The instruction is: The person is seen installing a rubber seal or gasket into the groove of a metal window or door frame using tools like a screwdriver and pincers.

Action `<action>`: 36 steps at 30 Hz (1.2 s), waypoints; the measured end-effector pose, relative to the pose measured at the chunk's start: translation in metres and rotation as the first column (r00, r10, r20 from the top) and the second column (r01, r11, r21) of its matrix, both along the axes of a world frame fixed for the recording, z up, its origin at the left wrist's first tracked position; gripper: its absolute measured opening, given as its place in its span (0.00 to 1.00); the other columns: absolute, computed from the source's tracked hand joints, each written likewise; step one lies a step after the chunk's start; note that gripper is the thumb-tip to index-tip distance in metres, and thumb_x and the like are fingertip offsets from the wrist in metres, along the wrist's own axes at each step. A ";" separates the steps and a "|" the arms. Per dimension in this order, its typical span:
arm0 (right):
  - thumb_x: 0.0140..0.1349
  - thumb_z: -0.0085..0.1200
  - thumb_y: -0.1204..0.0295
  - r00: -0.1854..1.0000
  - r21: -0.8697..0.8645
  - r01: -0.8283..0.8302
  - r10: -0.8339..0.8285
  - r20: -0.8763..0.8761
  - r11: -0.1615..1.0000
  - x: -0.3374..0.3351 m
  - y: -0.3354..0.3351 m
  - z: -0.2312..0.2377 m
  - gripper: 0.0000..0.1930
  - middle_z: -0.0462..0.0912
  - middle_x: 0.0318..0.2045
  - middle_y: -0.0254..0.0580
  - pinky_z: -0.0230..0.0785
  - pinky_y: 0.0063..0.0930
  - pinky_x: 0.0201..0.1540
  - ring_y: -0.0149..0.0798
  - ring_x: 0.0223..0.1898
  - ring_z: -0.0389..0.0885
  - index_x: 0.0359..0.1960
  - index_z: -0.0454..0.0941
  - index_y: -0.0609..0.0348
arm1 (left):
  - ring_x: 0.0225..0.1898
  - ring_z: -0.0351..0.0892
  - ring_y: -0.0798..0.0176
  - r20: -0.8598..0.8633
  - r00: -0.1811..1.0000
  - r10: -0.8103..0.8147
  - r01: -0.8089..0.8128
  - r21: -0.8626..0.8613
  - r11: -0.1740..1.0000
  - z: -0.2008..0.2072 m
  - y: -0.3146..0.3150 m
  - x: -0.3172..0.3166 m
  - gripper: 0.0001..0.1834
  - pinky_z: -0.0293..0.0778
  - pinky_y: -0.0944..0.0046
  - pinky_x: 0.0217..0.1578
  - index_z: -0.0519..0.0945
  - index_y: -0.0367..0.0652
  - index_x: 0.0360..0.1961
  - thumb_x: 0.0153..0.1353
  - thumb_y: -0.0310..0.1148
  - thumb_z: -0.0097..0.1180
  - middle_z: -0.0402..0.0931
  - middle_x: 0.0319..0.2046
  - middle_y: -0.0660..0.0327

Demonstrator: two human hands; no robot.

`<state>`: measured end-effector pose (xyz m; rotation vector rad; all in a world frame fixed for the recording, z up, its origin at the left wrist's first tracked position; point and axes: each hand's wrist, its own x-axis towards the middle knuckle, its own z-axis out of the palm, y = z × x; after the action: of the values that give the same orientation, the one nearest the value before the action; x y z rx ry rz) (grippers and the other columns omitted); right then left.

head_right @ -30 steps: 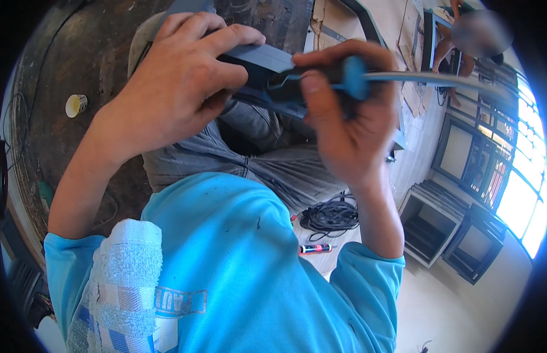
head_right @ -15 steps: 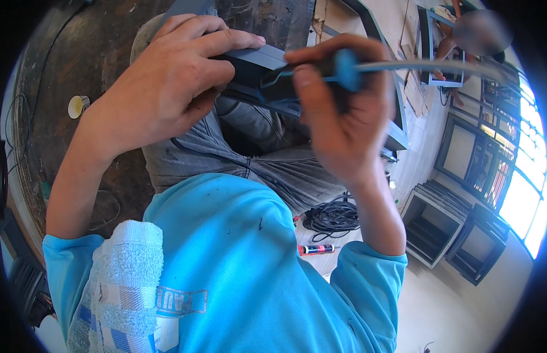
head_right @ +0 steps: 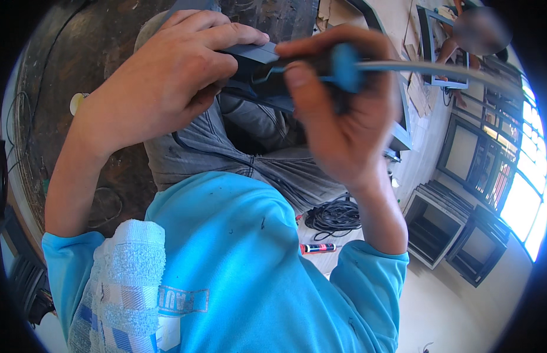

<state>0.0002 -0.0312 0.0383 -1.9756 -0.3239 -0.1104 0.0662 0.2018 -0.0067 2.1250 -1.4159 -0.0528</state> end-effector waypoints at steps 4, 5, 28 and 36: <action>0.72 0.54 0.79 0.991 -0.087 -0.066 0.075 0.111 0.994 -0.002 0.002 -0.026 0.17 0.87 0.46 0.54 0.73 0.14 0.25 0.24 0.23 0.79 0.59 0.66 0.58 | 0.64 0.70 0.45 -0.002 1.000 -0.024 0.024 0.089 0.996 0.010 0.004 0.003 0.12 0.62 0.49 0.66 0.86 0.33 0.39 0.63 0.31 0.58 0.72 0.64 0.43; 0.73 0.52 0.77 0.998 -0.076 -0.028 0.032 0.051 0.997 -0.004 0.003 -0.025 0.16 0.87 0.46 0.55 0.74 0.14 0.25 0.24 0.23 0.79 0.60 0.66 0.58 | 0.64 0.70 0.45 -0.026 0.999 -0.024 0.026 0.057 0.998 0.009 0.004 0.005 0.12 0.62 0.49 0.66 0.85 0.32 0.39 0.64 0.32 0.58 0.72 0.63 0.43; 0.74 0.53 0.76 0.993 -0.077 -0.122 0.121 -0.011 0.990 0.006 0.007 -0.019 0.14 0.87 0.49 0.54 0.74 0.13 0.27 0.21 0.23 0.77 0.57 0.66 0.56 | 0.62 0.73 0.46 0.061 0.995 0.075 -0.076 0.008 0.997 0.003 0.007 0.001 0.07 0.66 0.47 0.64 0.79 0.38 0.27 0.48 0.23 0.67 0.75 0.64 0.56; 0.76 0.49 0.73 1.000 0.300 0.015 -0.013 -0.010 0.954 0.010 -0.053 -0.008 0.15 0.85 0.51 0.61 0.77 0.19 0.29 0.24 0.24 0.78 0.61 0.68 0.56 | 0.44 0.81 0.55 -0.336 0.714 0.614 -0.685 -0.155 0.712 -0.009 0.035 -0.085 0.13 0.76 0.60 0.45 0.81 0.37 0.37 0.55 0.29 0.72 0.82 0.43 0.55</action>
<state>0.0103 -0.0839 0.0301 -1.6767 -0.2708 -0.1516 -0.0189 0.2368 -0.0157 2.1658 -0.4156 0.1286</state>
